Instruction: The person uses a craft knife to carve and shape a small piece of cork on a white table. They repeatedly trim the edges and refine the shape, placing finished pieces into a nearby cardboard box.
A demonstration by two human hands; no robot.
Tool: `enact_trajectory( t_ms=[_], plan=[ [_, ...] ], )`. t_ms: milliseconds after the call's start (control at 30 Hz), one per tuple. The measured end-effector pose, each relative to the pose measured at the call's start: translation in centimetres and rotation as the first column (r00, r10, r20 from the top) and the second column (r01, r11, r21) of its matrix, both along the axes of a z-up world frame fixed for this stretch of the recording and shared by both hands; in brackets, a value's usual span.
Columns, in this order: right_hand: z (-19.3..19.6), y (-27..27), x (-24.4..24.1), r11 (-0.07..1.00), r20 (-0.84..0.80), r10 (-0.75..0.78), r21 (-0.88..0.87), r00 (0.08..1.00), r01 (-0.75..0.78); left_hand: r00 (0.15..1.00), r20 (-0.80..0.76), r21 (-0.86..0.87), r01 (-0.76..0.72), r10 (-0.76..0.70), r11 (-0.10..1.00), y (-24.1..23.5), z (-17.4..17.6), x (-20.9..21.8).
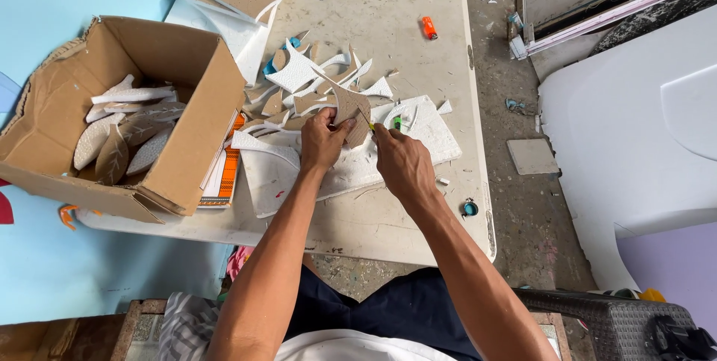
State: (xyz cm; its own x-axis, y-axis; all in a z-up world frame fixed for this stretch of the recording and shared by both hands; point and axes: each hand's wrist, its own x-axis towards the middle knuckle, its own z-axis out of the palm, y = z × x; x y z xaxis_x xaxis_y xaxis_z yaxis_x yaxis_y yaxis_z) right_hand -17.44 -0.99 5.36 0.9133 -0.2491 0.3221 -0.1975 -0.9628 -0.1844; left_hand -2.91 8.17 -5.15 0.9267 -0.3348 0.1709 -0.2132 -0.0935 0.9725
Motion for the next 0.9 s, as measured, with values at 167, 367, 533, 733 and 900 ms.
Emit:
enact_trajectory(
  t_ms=[167,367,533,733,900],
  plan=[
    [-0.9,0.0,0.4,0.999,-0.007,-0.026,0.034,1.0,0.026,1.0,0.012,0.004,0.019,-0.019,1.0,0.0,-1.0,0.2],
    [-1.0,0.9,0.3,0.991,-0.019,-0.069,0.11,0.997,0.071,1.0,0.026,0.045,-0.012,0.011,0.999,0.4,0.4,-0.5],
    [-1.9,1.7,-0.4,0.982,-0.03,-0.098,0.156,0.995,0.102,0.999,0.042,0.036,-0.005,0.003,0.999,0.6,-0.2,-0.5],
    [-2.7,2.2,0.3,0.961,-0.043,-0.147,0.231,0.988,0.153,0.999,0.042,0.04,-0.026,0.024,0.999,0.7,0.3,-0.4],
    [-3.0,3.3,-1.2,0.927,-0.1,-0.183,0.314,0.978,0.206,0.998,0.006,-0.003,-0.055,0.055,0.998,0.5,0.5,-1.1]
  ],
)
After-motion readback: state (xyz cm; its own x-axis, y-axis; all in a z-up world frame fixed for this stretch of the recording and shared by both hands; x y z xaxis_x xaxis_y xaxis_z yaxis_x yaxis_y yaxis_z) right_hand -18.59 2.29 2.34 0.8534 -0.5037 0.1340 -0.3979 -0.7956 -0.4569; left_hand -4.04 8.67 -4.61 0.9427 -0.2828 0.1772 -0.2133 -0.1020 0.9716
